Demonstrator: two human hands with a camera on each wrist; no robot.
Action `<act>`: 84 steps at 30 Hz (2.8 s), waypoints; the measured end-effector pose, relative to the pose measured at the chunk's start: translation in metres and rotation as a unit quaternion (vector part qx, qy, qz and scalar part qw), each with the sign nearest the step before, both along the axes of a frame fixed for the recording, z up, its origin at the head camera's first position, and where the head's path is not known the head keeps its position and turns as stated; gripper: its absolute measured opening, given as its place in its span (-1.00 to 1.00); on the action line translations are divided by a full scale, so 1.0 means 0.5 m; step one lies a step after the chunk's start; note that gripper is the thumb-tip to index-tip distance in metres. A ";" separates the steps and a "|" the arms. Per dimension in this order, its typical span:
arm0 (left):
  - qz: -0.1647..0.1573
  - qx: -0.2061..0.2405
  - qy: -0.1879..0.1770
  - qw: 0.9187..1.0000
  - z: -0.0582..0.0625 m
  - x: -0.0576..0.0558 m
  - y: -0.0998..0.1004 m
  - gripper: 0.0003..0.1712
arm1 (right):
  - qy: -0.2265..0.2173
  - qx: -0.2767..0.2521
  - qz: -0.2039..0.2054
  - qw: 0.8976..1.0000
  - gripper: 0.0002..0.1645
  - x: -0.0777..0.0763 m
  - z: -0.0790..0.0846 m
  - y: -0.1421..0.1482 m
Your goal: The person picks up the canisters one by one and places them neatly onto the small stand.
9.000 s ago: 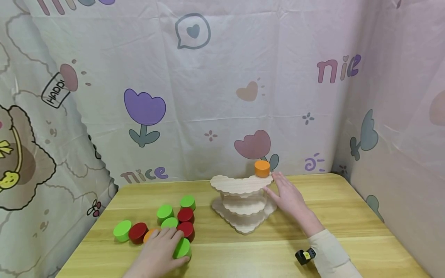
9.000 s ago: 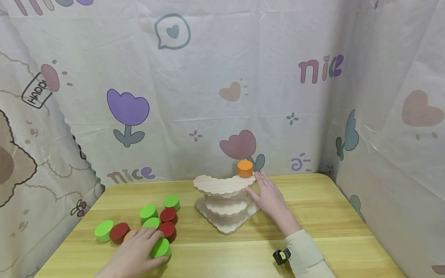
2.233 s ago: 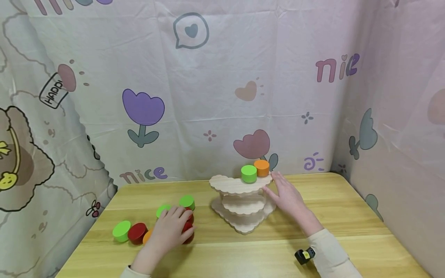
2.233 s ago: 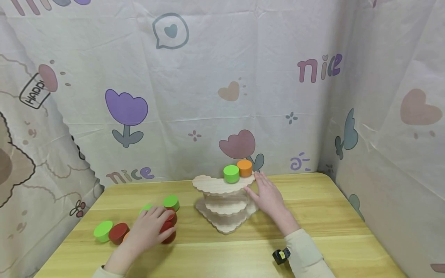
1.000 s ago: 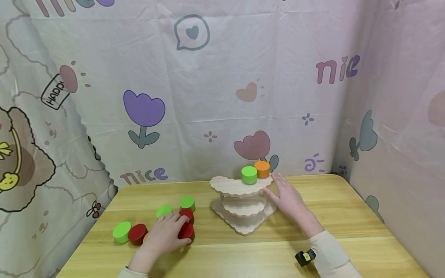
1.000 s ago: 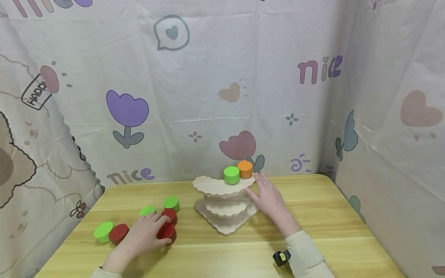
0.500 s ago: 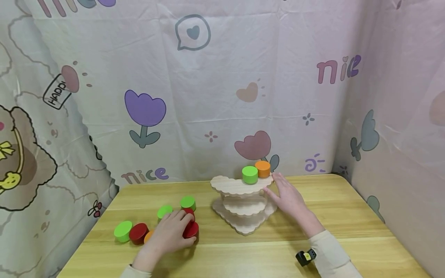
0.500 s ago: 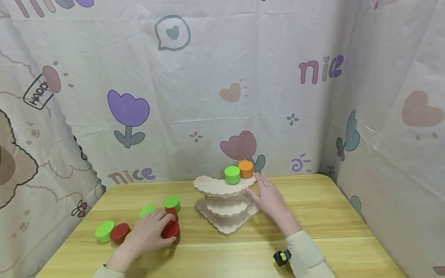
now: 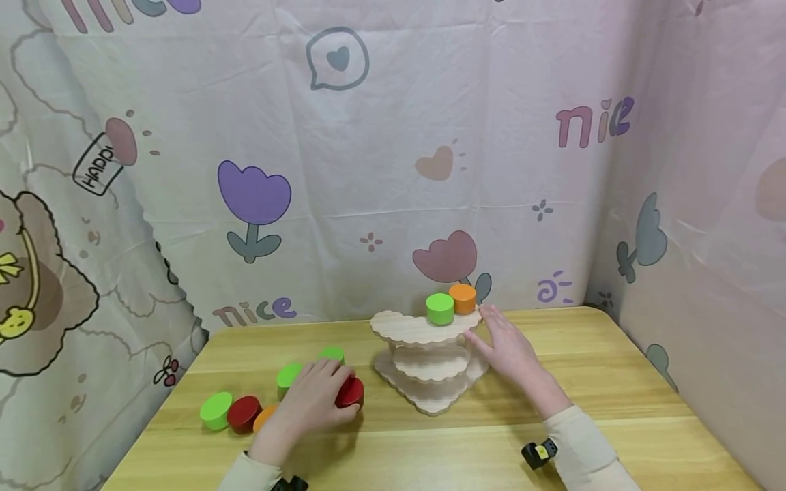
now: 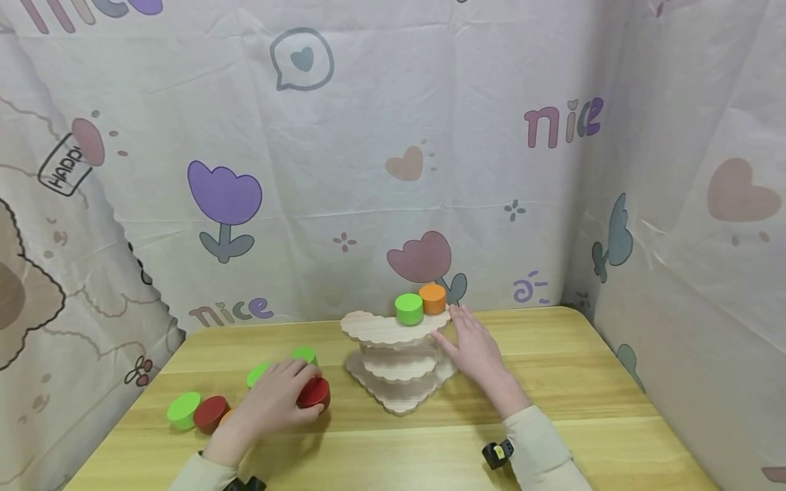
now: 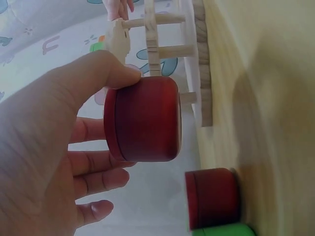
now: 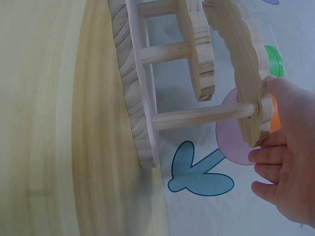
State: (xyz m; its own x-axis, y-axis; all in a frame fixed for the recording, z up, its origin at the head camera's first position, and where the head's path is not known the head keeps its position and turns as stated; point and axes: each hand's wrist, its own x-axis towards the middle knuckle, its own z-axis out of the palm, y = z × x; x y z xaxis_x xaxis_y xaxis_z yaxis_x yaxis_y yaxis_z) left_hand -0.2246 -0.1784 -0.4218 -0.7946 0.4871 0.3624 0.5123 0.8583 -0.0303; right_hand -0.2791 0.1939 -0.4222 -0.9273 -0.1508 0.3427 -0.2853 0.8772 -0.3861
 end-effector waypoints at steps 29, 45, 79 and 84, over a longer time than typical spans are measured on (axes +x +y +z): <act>-0.039 0.058 0.043 0.997 0.087 -0.064 0.079 -0.53 | 0.002 -0.001 0.002 1.000 0.03 0.001 0.002 -0.002; -0.033 0.089 0.046 0.994 0.127 -0.098 0.137 -0.48 | 0.000 0.000 -0.002 1.000 0.03 0.001 0.002 -0.003; 0.013 0.104 -0.025 0.994 0.121 -0.174 0.228 -0.51 | -0.002 0.003 0.004 1.000 0.02 -0.005 0.001 0.002; 0.017 0.101 -0.031 0.994 0.118 -0.179 0.234 -0.51 | 0.000 0.002 0.001 1.000 0.01 -0.005 0.001 0.002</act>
State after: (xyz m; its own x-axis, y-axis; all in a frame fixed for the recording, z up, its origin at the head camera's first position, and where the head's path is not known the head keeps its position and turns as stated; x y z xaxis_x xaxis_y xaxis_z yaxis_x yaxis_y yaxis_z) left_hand -0.3138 -0.0616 -0.3629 -0.8335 0.3809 0.4003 0.4778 0.8607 0.1760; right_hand -0.2815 0.1948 -0.4219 -0.9266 -0.1542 0.3430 -0.2876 0.8782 -0.3821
